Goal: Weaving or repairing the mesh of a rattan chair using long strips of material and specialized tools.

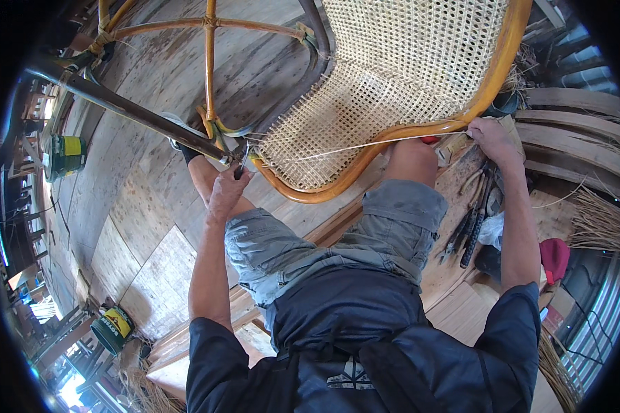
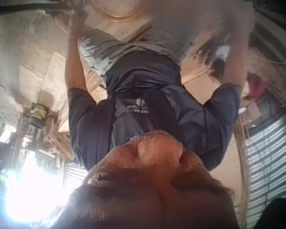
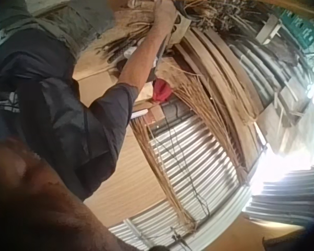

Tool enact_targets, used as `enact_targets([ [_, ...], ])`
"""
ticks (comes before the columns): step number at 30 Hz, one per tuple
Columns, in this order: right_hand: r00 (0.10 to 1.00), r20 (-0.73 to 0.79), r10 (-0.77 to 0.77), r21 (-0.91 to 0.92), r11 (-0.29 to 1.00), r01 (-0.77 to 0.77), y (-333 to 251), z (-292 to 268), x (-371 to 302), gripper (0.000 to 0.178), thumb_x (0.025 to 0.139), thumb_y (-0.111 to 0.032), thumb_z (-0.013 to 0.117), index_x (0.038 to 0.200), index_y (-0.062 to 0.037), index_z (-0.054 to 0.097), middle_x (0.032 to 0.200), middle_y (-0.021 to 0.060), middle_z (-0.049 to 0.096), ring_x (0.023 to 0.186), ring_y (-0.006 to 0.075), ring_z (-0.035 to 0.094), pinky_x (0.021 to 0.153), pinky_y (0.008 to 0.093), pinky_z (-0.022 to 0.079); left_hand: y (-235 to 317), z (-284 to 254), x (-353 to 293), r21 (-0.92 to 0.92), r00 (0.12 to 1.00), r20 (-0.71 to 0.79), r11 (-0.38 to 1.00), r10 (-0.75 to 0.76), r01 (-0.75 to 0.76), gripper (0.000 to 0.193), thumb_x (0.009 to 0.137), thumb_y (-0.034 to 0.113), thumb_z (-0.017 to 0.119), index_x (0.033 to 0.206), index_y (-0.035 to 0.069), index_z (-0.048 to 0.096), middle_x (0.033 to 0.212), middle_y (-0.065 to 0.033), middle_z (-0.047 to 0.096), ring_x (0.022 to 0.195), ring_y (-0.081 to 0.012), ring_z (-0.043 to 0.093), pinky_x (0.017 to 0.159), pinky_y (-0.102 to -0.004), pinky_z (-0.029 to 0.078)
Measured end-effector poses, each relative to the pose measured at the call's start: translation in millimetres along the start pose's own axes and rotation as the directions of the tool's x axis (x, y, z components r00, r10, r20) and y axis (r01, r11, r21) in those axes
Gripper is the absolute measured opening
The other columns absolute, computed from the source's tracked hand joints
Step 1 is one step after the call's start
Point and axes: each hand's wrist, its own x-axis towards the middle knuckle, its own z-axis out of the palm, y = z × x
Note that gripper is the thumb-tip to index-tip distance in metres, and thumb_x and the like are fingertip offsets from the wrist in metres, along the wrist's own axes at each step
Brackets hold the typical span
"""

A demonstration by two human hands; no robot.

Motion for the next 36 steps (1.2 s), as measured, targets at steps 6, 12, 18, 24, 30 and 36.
enact_targets([
  [6, 0.999, -0.024, -0.025, 0.147, 0.989, 0.028, 2, -2, 2, 0.017, 0.082, -0.017, 0.057, 0.086, -0.0004, 0.059, 0.081, 0.017, 0.06, 0.076, 0.0299, 0.059, 0.07, 0.0367, 0.045, -16, 0, -4, -0.134, 0.999, 0.019, 0.99, -0.038, 0.04, 0.026, 0.082, 0.026, 0.064, 0.09, 0.001, 0.061, 0.066, 0.0015, 0.053, 0.06, -0.0078, 0.047, 0.058, -0.0243, 0.04],
  [12, 0.991, -0.059, -0.117, 0.314, 0.941, 0.13, 2, -14, -13, 0.01, 0.08, -0.008, 0.058, 0.081, 0.0015, 0.054, 0.069, 0.0058, 0.054, 0.067, 0.0134, 0.049, 0.065, 0.0292, 0.042, -5, -11, -13, -0.29, 0.976, 0.115, 0.933, -0.186, 0.212, 0.021, 0.082, 0.024, 0.065, 0.088, 0.004, 0.063, 0.068, 0.0062, 0.051, 0.062, -0.0044, 0.044, 0.056, -0.0213, 0.037],
  [18, 0.993, -0.057, -0.1, 0.245, 0.963, 0.111, -2, -27, -21, 0.008, 0.08, -0.006, 0.058, 0.081, 0.0005, 0.054, 0.071, 0.0058, 0.055, 0.07, 0.0137, 0.051, 0.068, 0.0279, 0.042, 2, -20, -21, -0.378, 0.992, 0.088, 0.918, -0.092, 0.118, 0.017, 0.081, 0.019, 0.066, 0.088, 0.003, 0.062, 0.069, 0.0056, 0.051, 0.066, -0.0037, 0.044, 0.06, -0.0201, 0.037],
  [24, 0.993, -0.107, -0.056, 0.22, 0.972, 0.078, -15, -35, -33, 0.01, 0.08, -0.008, 0.057, 0.084, 0.0006, 0.054, 0.074, 0.0109, 0.056, 0.071, 0.0208, 0.054, 0.071, 0.0307, 0.043, 6, -22, -23, -0.291, 0.994, 0.041, 0.95, -0.102, 0.11, 0.017, 0.081, 0.019, 0.065, 0.086, 0.003, 0.062, 0.068, 0.0055, 0.051, 0.064, -0.0046, 0.045, 0.061, -0.0216, 0.038],
  [30, 0.985, -0.168, -0.024, -0.001, 1.0, 0.024, 37, -47, -58, 0.014, 0.083, -0.015, 0.056, 0.087, -0.0015, 0.056, 0.081, 0.0151, 0.059, 0.077, 0.0311, 0.056, 0.073, 0.0359, 0.044, 2, 0, -24, 0.017, 0.987, -0.156, 0.999, -0.031, 0.034, 0.031, 0.083, 0.031, 0.061, 0.088, 0.0, 0.062, 0.061, -0.009, 0.056, 0.056, -0.0146, 0.053, 0.055, -0.0295, 0.042],
  [36, 0.835, -0.333, 0.438, -0.554, 0.625, -0.549, 101, -105, -120, 0.025, 0.083, -0.021, 0.056, 0.104, -0.0087, 0.059, 0.101, 0.0152, 0.061, 0.098, 0.0328, 0.056, 0.082, 0.0423, 0.044, 151, 81, -38, -0.273, 0.974, 0.2, 0.961, 0.109, -0.052, 0.024, 0.085, 0.024, 0.06, 0.096, 0.002, 0.062, 0.062, -0.0055, 0.059, 0.057, -0.01, 0.053, 0.053, -0.0291, 0.045],
])
